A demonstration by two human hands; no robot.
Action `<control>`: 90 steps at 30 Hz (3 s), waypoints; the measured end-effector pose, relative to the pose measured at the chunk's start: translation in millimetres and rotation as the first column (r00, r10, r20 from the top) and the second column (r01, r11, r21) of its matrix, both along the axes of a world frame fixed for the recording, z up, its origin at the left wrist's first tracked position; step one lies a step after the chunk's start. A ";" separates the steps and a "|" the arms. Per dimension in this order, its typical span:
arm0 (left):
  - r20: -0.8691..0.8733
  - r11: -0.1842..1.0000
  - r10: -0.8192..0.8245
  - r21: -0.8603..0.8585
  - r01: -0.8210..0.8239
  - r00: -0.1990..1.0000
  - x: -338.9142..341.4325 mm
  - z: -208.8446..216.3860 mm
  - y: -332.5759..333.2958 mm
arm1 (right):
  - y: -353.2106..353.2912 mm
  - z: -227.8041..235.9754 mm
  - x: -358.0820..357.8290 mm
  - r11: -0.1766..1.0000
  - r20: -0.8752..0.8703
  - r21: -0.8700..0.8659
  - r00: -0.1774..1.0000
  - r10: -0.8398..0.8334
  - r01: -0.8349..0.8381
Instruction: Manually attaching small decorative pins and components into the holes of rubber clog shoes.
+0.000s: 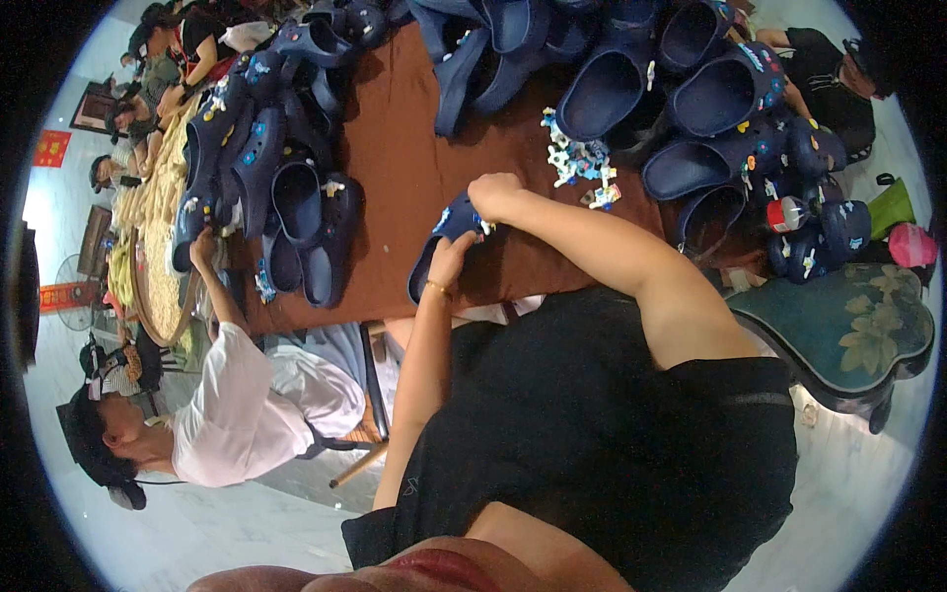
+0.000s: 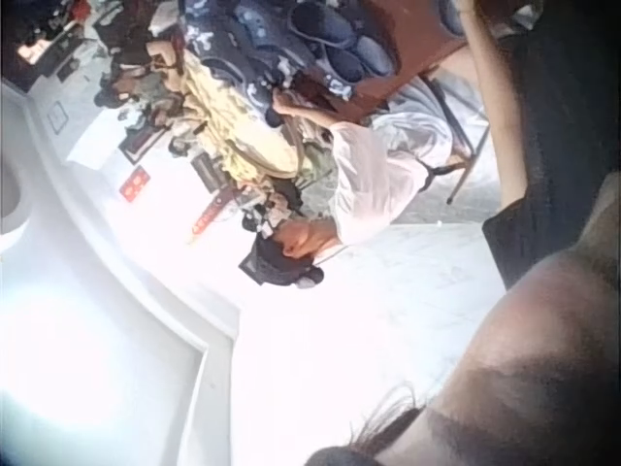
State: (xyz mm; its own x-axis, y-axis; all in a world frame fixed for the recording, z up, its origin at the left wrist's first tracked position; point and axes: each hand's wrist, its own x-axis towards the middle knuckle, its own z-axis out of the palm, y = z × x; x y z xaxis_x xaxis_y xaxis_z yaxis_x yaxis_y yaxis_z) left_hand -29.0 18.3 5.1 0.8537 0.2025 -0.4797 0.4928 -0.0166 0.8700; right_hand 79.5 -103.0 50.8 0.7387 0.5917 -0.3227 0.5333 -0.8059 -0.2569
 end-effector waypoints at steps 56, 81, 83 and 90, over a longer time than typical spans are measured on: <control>0.409 0.955 -0.244 0.258 0.145 0.879 -22.1 51.2 -37.4 | -384.7 137.1 102.6 0.240 0.134 0.847 0.247 -0.960 0.475; 0.297 0.925 0.016 0.358 -0.127 0.955 -59.3 -34.3 22.8 | -185.2 126.6 25.9 0.515 0.498 0.844 0.572 -0.652 -0.148; 0.290 0.908 0.004 0.400 -0.125 0.957 -61.6 -23.1 17.8 | -160.3 106.5 16.9 0.537 0.468 0.830 0.712 -0.523 -0.152; 0.298 0.909 0.029 0.389 -0.149 0.954 -61.4 -33.4 13.8 | -108.2 -2.7 -21.6 0.653 0.130 0.758 0.978 -0.166 0.010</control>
State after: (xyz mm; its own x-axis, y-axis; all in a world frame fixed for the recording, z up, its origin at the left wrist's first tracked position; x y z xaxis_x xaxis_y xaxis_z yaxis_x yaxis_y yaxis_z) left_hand -90.4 32.1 -28.3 0.9091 0.4077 -0.0855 0.2469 -0.3621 0.8988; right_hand 57.9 -211.3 48.1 0.7960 0.5024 0.3377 0.5673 -0.4245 -0.7057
